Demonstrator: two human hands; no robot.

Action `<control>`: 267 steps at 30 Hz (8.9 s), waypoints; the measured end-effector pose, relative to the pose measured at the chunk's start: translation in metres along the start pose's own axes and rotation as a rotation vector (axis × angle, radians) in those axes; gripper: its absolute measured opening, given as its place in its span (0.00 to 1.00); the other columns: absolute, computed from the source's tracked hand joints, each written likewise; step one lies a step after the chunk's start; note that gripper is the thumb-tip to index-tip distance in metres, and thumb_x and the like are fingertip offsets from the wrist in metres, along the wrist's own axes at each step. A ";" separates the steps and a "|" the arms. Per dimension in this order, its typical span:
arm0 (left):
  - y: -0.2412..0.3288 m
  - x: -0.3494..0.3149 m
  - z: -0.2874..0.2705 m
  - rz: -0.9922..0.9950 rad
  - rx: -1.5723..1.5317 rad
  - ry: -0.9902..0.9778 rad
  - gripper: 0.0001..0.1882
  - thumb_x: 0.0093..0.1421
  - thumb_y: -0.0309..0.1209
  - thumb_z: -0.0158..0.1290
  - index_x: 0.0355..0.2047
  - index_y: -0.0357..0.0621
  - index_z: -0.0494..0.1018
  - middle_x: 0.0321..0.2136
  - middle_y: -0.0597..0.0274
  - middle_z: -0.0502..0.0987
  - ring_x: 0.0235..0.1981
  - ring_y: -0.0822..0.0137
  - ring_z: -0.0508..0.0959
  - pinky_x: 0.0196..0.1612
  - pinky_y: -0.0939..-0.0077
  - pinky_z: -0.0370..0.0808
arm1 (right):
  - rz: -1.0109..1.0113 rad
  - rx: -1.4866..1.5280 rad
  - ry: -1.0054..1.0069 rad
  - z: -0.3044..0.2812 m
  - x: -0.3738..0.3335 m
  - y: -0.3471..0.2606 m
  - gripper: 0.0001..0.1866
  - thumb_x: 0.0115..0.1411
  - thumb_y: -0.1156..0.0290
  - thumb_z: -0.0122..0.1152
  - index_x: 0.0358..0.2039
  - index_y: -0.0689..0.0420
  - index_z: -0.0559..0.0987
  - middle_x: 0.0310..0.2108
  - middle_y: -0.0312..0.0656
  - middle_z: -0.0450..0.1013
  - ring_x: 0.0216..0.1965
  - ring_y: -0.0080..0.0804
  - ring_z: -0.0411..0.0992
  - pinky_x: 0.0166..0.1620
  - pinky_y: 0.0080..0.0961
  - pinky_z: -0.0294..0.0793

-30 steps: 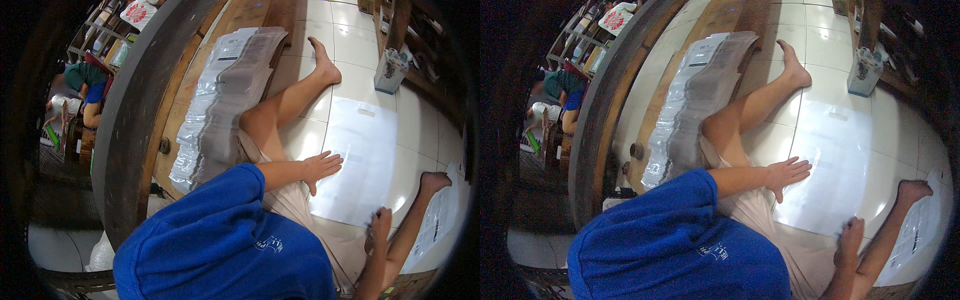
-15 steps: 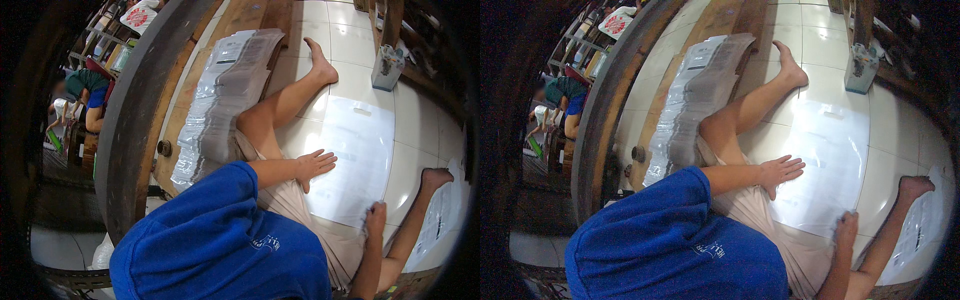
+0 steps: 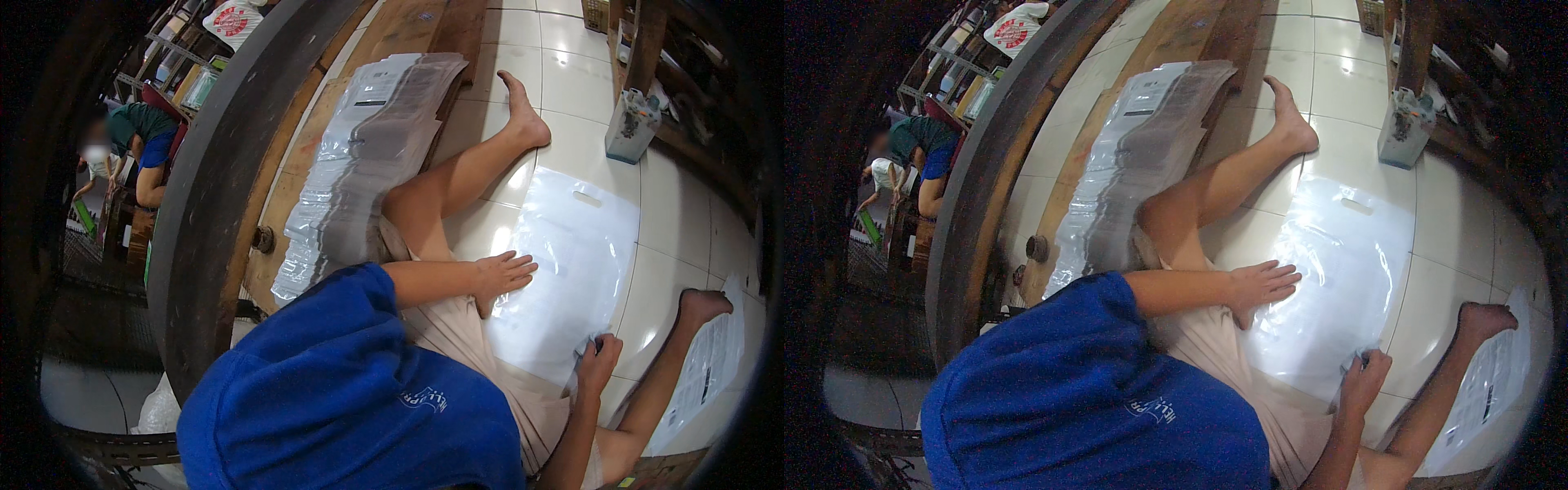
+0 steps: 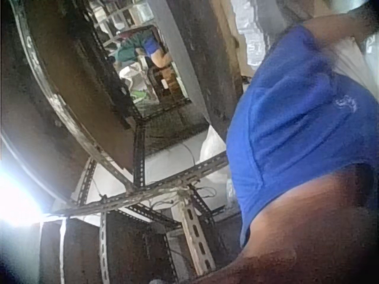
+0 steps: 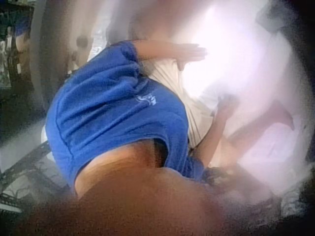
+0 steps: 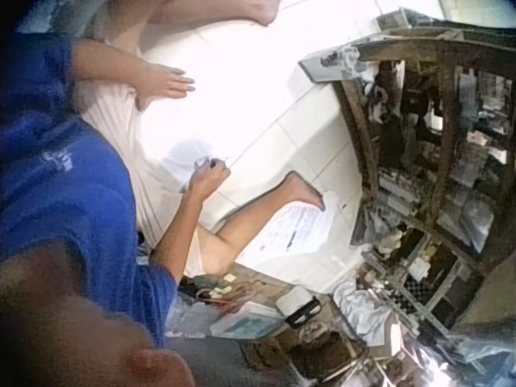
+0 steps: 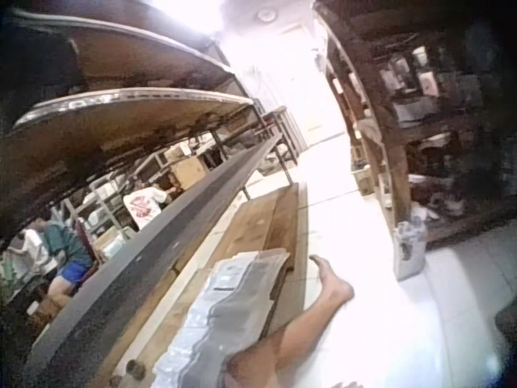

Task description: The person sits on the floor and wipes the surface of a stack of white plastic sheets using a cloth. They repeatedly wipe individual sheets, occasionally pick up a new sheet from the stack, and continue the wiping process.

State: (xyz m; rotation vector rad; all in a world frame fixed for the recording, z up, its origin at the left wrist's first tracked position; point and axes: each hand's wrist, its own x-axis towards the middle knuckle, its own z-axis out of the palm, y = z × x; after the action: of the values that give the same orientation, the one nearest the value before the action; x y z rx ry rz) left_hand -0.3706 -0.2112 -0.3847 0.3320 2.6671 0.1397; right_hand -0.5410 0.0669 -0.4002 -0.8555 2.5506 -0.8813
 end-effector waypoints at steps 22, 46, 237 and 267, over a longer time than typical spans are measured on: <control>0.123 0.131 0.081 0.779 -0.329 0.549 0.42 0.49 0.49 0.54 0.56 0.30 0.57 0.61 0.41 0.54 0.64 0.48 0.51 0.64 0.44 0.43 | -0.120 -0.160 -0.018 0.023 0.132 0.004 0.08 0.50 0.80 0.56 0.33 0.66 0.72 0.35 0.53 0.64 0.38 0.52 0.66 0.42 0.41 0.66; 0.130 0.140 0.097 0.775 -0.450 0.682 0.26 0.61 0.39 0.35 0.50 0.26 0.62 0.56 0.35 0.61 0.61 0.44 0.58 0.59 0.38 0.51 | -0.157 -0.168 0.025 0.055 0.322 -0.023 0.08 0.51 0.76 0.59 0.33 0.61 0.73 0.33 0.50 0.67 0.38 0.48 0.67 0.43 0.38 0.66; -0.026 0.149 -0.051 0.098 0.180 0.270 0.06 0.49 0.34 0.49 0.24 0.46 0.73 0.25 0.64 0.73 0.34 0.65 0.75 0.36 0.69 0.70 | 0.434 1.676 0.462 -0.088 -0.045 0.085 0.22 0.61 0.62 0.52 0.53 0.60 0.67 0.52 0.42 0.67 0.53 0.34 0.65 0.56 0.33 0.65; 0.017 0.207 -0.007 0.076 -0.141 0.455 0.44 0.49 0.57 0.53 0.61 0.46 0.55 0.64 0.42 0.47 0.66 0.46 0.44 0.63 0.40 0.40 | 0.536 1.588 0.288 -0.082 -0.018 0.076 0.18 0.60 0.56 0.56 0.43 0.55 0.72 0.45 0.38 0.70 0.49 0.33 0.66 0.55 0.33 0.65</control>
State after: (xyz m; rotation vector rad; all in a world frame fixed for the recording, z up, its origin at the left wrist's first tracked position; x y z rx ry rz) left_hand -0.5510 -0.1421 -0.4625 0.3949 3.0690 0.4765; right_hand -0.5980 0.1631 -0.3850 0.4352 1.2442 -2.2324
